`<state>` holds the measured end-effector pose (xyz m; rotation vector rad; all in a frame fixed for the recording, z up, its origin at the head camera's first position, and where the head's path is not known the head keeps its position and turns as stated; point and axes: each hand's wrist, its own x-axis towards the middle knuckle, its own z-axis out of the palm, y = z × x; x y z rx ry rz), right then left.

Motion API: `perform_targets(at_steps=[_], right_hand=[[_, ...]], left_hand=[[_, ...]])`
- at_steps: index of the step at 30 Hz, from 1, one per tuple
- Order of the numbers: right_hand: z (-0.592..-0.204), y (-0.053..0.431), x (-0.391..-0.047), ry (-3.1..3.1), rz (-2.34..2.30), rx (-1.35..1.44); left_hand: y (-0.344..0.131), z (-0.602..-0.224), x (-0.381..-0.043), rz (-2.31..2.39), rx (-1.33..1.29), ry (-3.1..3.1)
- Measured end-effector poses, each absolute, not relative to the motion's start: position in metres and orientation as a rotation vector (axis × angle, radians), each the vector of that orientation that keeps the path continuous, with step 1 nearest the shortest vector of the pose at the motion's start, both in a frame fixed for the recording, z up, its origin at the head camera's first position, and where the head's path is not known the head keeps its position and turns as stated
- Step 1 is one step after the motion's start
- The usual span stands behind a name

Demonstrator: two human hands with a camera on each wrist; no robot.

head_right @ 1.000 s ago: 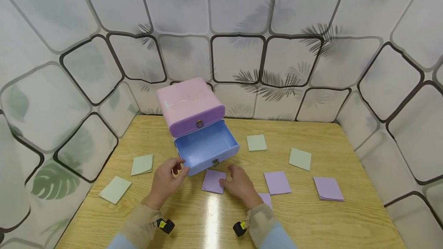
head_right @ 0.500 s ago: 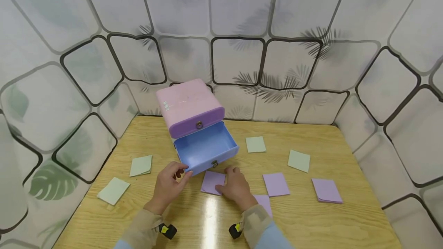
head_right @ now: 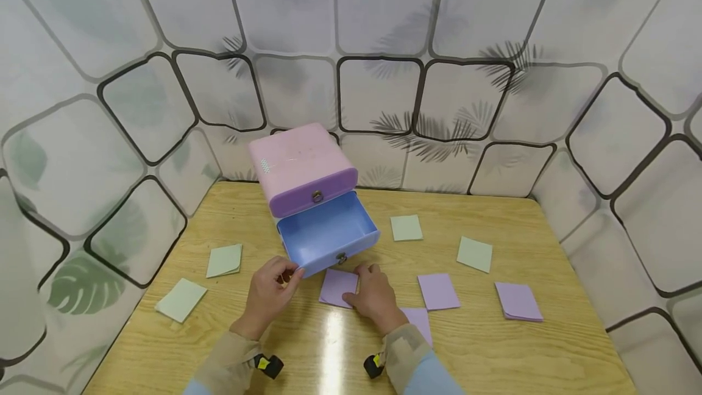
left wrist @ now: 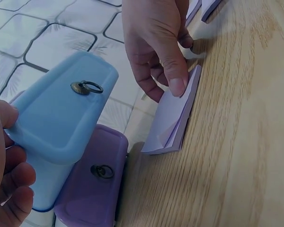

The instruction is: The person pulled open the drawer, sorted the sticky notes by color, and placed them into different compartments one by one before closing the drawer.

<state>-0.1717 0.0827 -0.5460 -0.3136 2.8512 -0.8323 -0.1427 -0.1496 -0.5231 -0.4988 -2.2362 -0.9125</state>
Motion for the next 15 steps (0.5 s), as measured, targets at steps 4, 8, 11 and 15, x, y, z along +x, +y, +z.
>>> perform_targets(at_steps=[4,8,11,15], right_hand=[[-0.547,0.0826,-0.1727,2.853,-0.829,-0.316],[-0.5469,0.0828,-0.1731,2.848,-0.829,-0.311],[-0.5467,0.083,-0.1728,2.84,-0.827,-0.299],[-0.5474,0.0833,-0.1727,2.827,-0.843,-0.3]], left_hand=[[-0.1485,-0.5231,-0.1431,-0.912,-0.501,-2.225],[-0.1479,-0.5218,-0.1431,-0.93,-0.494,-2.238],[-0.1478,-0.5202,-0.1427,-0.937,-0.494,-2.241],[-0.148,-0.5188,-0.1419,-0.923,-0.499,-2.221]])
